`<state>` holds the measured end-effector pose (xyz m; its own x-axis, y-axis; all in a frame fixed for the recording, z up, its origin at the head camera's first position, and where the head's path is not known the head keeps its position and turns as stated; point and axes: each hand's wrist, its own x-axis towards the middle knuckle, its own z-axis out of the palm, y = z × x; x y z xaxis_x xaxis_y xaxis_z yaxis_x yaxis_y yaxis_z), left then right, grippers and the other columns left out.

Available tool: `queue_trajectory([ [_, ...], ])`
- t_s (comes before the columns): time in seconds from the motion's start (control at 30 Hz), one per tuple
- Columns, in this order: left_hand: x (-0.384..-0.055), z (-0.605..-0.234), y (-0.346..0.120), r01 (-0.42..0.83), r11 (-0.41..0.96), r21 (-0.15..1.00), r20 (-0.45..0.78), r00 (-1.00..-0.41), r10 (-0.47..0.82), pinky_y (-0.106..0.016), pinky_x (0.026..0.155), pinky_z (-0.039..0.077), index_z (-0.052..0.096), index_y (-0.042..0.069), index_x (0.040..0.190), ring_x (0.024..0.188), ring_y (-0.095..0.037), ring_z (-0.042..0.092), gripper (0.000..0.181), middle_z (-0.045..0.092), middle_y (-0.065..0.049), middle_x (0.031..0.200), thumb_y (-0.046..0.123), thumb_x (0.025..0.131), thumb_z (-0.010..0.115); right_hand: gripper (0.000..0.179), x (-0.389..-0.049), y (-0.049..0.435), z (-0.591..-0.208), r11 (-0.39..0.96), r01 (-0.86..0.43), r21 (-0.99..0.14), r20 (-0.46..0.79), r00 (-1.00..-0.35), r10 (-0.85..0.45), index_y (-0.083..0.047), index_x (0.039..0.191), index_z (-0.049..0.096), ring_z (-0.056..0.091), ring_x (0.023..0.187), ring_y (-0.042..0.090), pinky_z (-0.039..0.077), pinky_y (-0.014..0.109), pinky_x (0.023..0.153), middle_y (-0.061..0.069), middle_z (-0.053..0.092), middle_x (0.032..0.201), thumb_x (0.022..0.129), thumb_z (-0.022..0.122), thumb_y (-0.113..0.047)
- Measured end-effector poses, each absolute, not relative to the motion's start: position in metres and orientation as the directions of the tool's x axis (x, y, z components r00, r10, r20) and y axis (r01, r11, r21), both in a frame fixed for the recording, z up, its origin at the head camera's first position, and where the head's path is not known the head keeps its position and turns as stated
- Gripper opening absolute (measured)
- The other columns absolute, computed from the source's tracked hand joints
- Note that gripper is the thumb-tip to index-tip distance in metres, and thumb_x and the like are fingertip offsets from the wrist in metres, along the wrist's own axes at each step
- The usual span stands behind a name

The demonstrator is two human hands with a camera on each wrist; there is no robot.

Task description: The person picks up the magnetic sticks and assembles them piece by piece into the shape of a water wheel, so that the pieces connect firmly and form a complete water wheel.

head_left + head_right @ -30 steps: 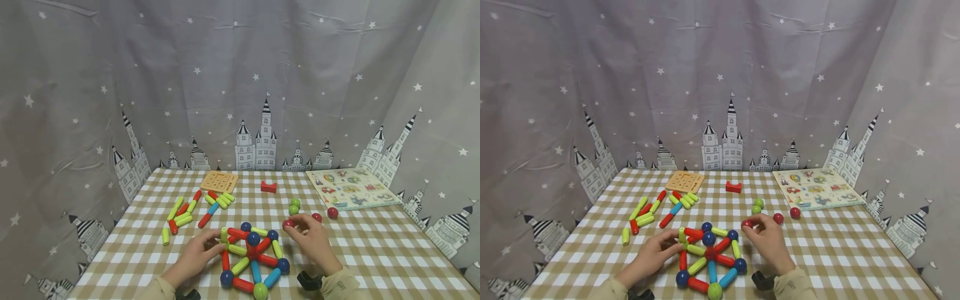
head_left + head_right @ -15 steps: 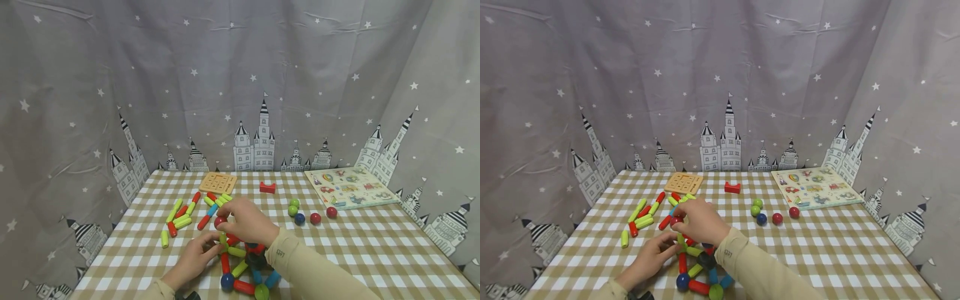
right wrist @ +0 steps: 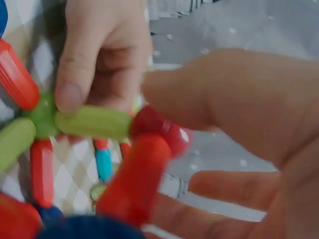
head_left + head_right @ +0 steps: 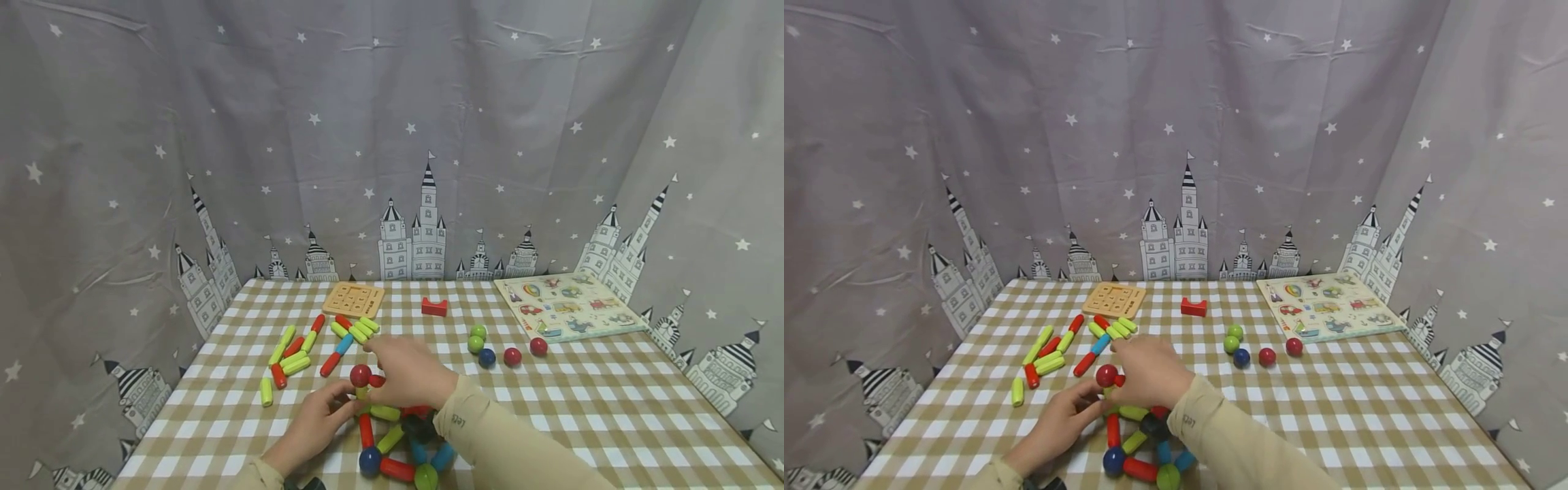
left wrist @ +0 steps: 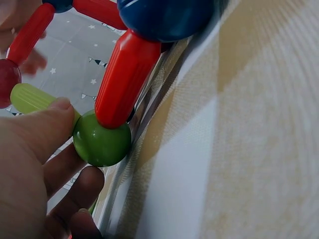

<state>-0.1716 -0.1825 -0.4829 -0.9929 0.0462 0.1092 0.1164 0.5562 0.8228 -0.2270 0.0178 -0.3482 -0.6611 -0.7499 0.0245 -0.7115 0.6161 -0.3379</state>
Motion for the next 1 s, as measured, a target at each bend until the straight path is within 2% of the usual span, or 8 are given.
queue_trajectory([
  [0.07, -0.172, -0.483, -0.182, 0.107, 0.555, 0.825, 0.101, -0.994, 0.041, -0.025, 0.076, 0.054, 0.071, 0.022, 0.115, 0.088, -0.009, 0.066, 0.019, 0.072, 0.005, 0.108, 0.031, 0.098, 0.071, 0.064, -0.228, 0.029, -0.344, 0.639, -0.666, -0.384, -0.007, -0.69, -0.724, -0.014, 0.136, 0.062, 0.059, 0.082, 0.009, 0.049, 0.031, 0.075, -0.005, 0.069, 0.095, 0.082, 0.084, -0.041],
  [0.13, -0.172, -0.484, -0.181, 0.105, 0.556, 0.825, 0.104, -0.994, 0.033, -0.025, 0.075, 0.053, 0.072, 0.022, 0.114, 0.086, -0.009, 0.066, 0.018, 0.072, 0.005, 0.107, 0.03, 0.097, 0.072, 0.055, -0.229, 0.044, -0.342, 0.651, -0.607, -0.455, -0.001, -0.731, -0.682, -0.015, 0.131, 0.064, 0.06, 0.081, 0.01, 0.051, 0.032, 0.073, -0.003, 0.069, 0.094, 0.085, 0.081, -0.04],
  [0.27, -0.173, -0.484, -0.178, 0.108, 0.574, 0.812, 0.114, -0.993, 0.025, -0.024, 0.072, 0.052, 0.072, 0.023, 0.111, 0.082, -0.009, 0.064, 0.017, 0.071, 0.007, 0.102, 0.026, 0.095, 0.076, 0.018, -0.231, 0.085, -0.349, 0.686, -0.438, -0.581, 0.013, -0.847, -0.531, -0.015, 0.104, 0.068, 0.059, 0.074, 0.015, 0.049, 0.033, 0.063, 0.0, 0.066, 0.085, 0.093, 0.072, -0.029],
  [0.33, -0.173, -0.484, -0.177, 0.104, 0.587, 0.803, 0.111, -0.994, 0.024, -0.024, 0.071, 0.052, 0.072, 0.023, 0.111, 0.081, -0.01, 0.063, 0.019, 0.071, 0.007, 0.1, 0.024, 0.093, 0.077, 0.01, -0.232, 0.107, -0.362, 0.71, -0.373, -0.597, -0.015, -0.88, -0.474, -0.015, 0.092, 0.064, 0.056, 0.068, 0.017, 0.046, 0.033, 0.059, 0.0, 0.062, 0.078, 0.093, 0.07, -0.022],
  [0.43, -0.171, -0.482, -0.177, 0.084, 0.6, 0.795, 0.091, -0.996, 0.018, -0.023, 0.07, 0.051, 0.072, 0.021, 0.112, 0.08, -0.011, 0.061, 0.022, 0.072, 0.007, 0.1, 0.024, 0.092, 0.079, 0.015, -0.231, 0.133, -0.389, 0.734, -0.329, -0.593, -0.122, -0.865, -0.487, -0.014, 0.087, 0.06, 0.055, 0.066, 0.017, 0.043, 0.031, 0.056, 0.002, 0.06, 0.076, 0.088, 0.074, -0.018],
  [0.6, -0.169, -0.48, -0.179, 0.06, 0.611, 0.79, 0.075, -0.997, 0.0, -0.023, 0.069, 0.05, 0.074, 0.018, 0.112, 0.081, -0.012, 0.059, 0.023, 0.072, 0.006, 0.1, 0.024, 0.091, 0.08, 0.027, -0.232, 0.15, -0.425, 0.693, -0.331, -0.641, -0.241, -0.77, -0.59, -0.014, 0.093, 0.058, 0.057, 0.072, 0.02, 0.044, 0.033, 0.059, 0.003, 0.06, 0.083, 0.082, 0.083, -0.018],
  [0.83, -0.167, -0.482, -0.179, 0.065, 0.605, 0.793, 0.072, -0.997, 0.012, -0.022, 0.065, 0.048, 0.072, 0.019, 0.103, 0.075, -0.012, 0.057, 0.023, 0.066, 0.007, 0.086, 0.026, 0.085, 0.085, 0.023, -0.244, 0.159, -0.442, 0.608, -0.343, -0.716, -0.14, -0.783, -0.606, -0.015, 0.1, 0.062, 0.058, 0.079, 0.021, 0.046, 0.035, 0.066, 0.003, 0.063, 0.09, 0.085, 0.08, -0.017],
  [1.0, -0.166, -0.479, -0.182, 0.081, 0.576, 0.813, 0.038, -0.995, 0.087, -0.023, 0.065, 0.049, 0.07, 0.018, 0.101, 0.077, -0.014, 0.058, 0.029, 0.065, 0.004, 0.087, 0.029, 0.081, 0.088, 0.02, -0.254, 0.161, -0.461, 0.543, -0.361, -0.758, -0.019, -0.82, -0.573, -0.016, 0.107, 0.067, 0.058, 0.086, 0.018, 0.048, 0.032, 0.072, 0.0, 0.065, 0.099, 0.091, 0.076, -0.023],
])
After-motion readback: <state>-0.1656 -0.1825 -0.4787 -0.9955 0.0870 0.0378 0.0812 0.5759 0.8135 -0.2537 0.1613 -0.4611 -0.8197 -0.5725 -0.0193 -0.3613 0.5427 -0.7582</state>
